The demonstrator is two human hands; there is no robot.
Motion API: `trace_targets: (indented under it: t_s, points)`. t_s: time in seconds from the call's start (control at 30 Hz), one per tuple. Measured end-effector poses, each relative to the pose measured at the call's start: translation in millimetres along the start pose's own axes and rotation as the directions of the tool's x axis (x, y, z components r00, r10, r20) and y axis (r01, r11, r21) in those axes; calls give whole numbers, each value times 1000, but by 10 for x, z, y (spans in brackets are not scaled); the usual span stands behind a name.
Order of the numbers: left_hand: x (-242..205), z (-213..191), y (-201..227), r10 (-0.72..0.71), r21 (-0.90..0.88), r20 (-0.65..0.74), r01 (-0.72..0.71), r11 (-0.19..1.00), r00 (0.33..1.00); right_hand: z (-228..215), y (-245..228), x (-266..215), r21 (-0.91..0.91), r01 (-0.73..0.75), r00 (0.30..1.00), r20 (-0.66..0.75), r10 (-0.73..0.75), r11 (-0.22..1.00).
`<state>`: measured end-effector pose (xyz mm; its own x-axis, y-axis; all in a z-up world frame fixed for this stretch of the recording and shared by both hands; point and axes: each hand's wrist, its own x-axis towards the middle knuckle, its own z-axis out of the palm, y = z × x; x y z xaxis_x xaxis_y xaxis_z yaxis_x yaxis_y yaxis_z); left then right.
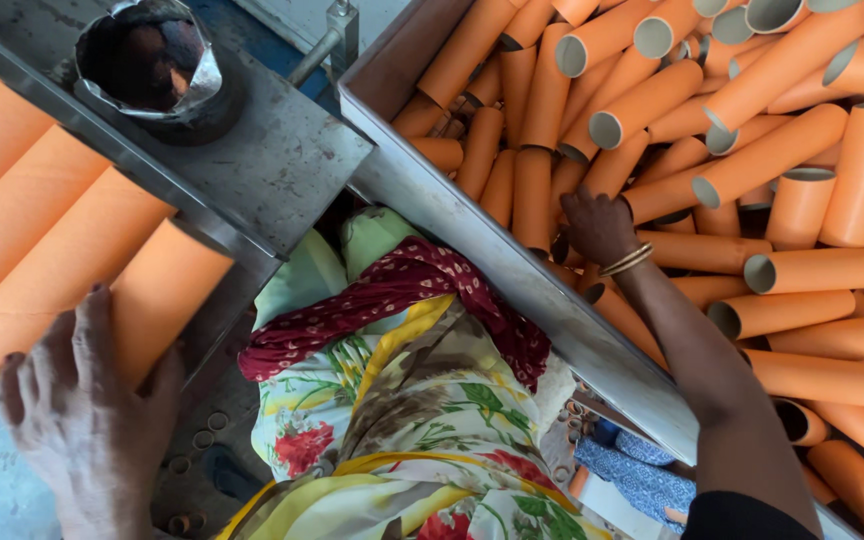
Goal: The person repeatedly picks up orange cylindrical tubes from a large bin and places them into a metal tray. The task involves continuous hand-based sorting of the tubes from a pile into a designated container.
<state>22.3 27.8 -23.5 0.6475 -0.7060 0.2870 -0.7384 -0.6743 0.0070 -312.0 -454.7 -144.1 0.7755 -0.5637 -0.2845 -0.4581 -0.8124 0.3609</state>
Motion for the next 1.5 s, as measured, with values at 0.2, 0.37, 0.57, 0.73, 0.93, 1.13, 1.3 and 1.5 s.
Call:
trace_targets:
  t_s: [0.2,0.37,0.57,0.73,0.93,1.13,1.3,1.5]
  points:
    - [-48,208,-174,-38,57,5,38,998,999,438,203,42,-8,12,985,-174,-13,1000]
    - [-6,79,-104,-49,-58,7,50,997,999,-323,380,-8,124,-129,915,-368,166,984]
    - [120,-254,435,67,-415,-21,-70,907,998,-1978,119,-734,720,215,762,-546,348,660]
    - [158,-417,1096,270,-464,-260,-365,807,927,-2832,-594,-1068,648,668,663,-742,103,366]
    - [213,-352,1022,339,-479,-85,-337,811,937,-2460,-883,-615,688,679,733,-621,-277,255]
    - [127,-230,381,40,-183,37,-33,983,999,-898,-84,283,144,24,960,-281,17,989]
    - [-48,-33,23,-66,17,41,65,998,997,110,483,374,-199,-264,964,-67,256,944]
    - [13,88,-1,-81,62,31,79,995,996,-132,795,232,152,-384,907,-121,403,911]
